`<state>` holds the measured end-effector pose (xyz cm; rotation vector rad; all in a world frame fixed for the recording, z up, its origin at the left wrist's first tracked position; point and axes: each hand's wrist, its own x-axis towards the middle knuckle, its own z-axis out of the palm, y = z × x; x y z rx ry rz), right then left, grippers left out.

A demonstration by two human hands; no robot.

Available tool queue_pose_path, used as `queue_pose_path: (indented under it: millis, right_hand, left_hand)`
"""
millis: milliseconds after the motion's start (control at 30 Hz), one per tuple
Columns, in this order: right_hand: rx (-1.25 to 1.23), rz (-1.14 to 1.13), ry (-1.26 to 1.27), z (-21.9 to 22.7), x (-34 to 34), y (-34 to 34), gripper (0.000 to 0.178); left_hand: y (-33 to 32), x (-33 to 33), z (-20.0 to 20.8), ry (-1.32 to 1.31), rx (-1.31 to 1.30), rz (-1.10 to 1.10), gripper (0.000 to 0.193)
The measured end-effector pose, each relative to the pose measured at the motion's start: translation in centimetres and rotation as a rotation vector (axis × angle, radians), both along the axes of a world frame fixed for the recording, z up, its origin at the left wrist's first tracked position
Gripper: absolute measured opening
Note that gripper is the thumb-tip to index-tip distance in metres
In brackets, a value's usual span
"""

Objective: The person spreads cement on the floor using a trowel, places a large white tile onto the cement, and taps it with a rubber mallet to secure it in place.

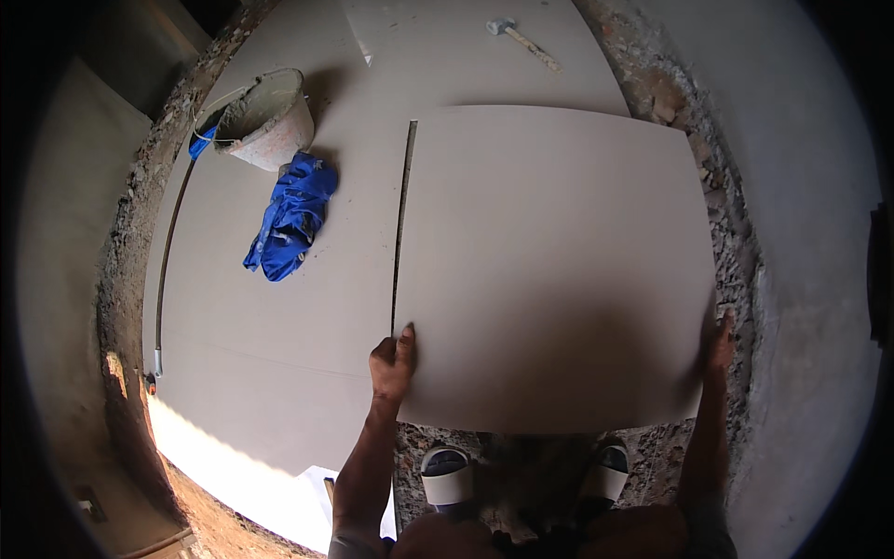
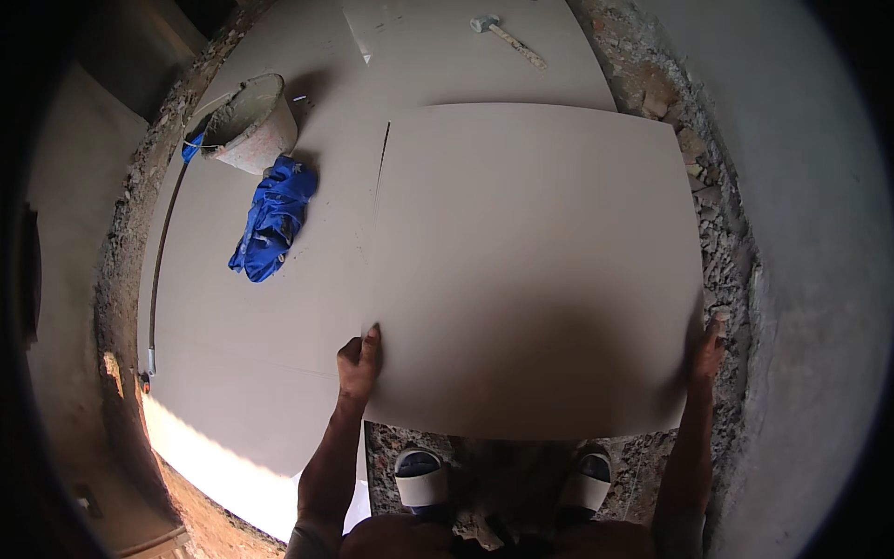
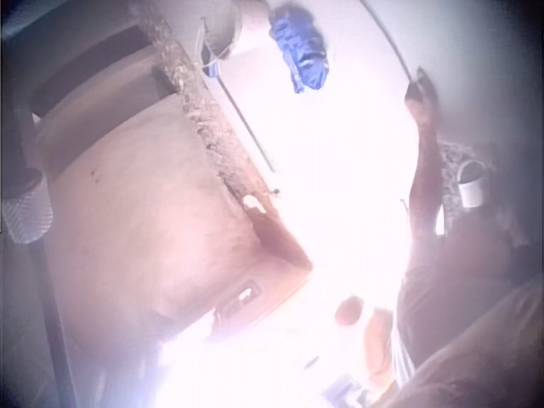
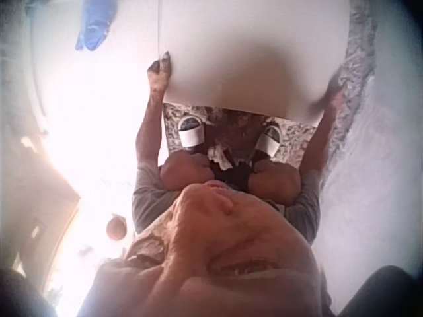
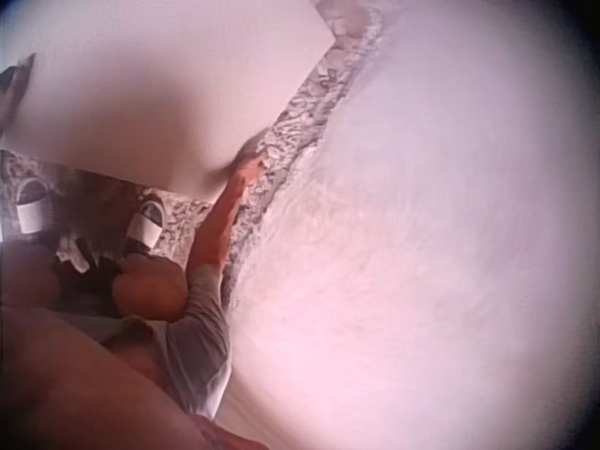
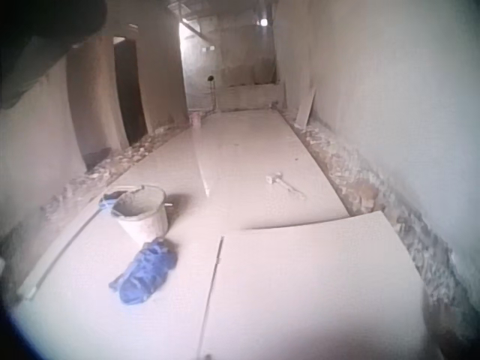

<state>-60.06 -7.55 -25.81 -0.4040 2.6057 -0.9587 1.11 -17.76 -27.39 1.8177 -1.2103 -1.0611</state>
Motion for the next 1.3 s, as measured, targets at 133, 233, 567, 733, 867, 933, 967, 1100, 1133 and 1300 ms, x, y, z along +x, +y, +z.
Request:
queue_pose_path:
  millis: [133, 233, 567, 733, 867, 933, 967, 1100, 1133, 1300]
  right_hand:
    - [-0.065, 0.030, 0.018, -1.1, 0.8, -2.7, 0.095]
    - [0.076, 0.131, 0.170, -1.7, 1.2, -4.3, 0.095]
    - [-0.024, 0.018, 0.049, -2.6, 2.9, -7.3, 0.092]
    - [-0.006, 0.081, -0.086, -2.1, 3.1, -7.9, 0.088]
    - [0.043, 0.049, -0.159, -2.3, 3.1, -8.1, 0.087]
    - [-0.031, 0.050, -0.130, -2.7, 3.1, -8.2, 0.088]
    - [-0.063, 0.052, -0.103, -2.9, 3.1, -8.3, 0.090]
    - [-0.040, 0.027, -0.069, -3.6, 3.2, -8.6, 0.100]
    - [-0.006, -0.024, -0.077, -3.7, 3.4, -8.6, 0.100]
    - [0.022, 0.165, 0.029, -4.1, 3.6, -8.5, 0.095]
  left_hand:
    - [-2.4, 0.5, -1.3, 0.027, -0.011, -0.013, 0.054]
    - [-3.5, 0.6, -2.2, 0.097, -0.147, 0.007, 0.055]
    - [-5.8, 1.8, -4.2, 0.041, -0.069, 0.101, 0.057]
    - [-5.9, 2.3, -4.1, 0.012, 0.133, 0.009, 0.057]
    - [-6.0, 2.6, -4.2, 0.028, 0.046, 0.023, 0.052]
    - [-6.1, 2.5, -4.2, 0.029, 0.067, 0.009, 0.050]
    - [-6.3, 2.5, -4.1, 0.026, 0.119, -0.004, 0.050]
    - [-6.5, 2.1, -3.9, -0.031, 0.140, 0.039, 0.051]
    - [-6.5, 2.0, -3.9, -0.001, 0.088, 0.034, 0.052]
    - [-6.3, 1.9, -4.6, -0.054, 0.077, 0.072, 0.063]
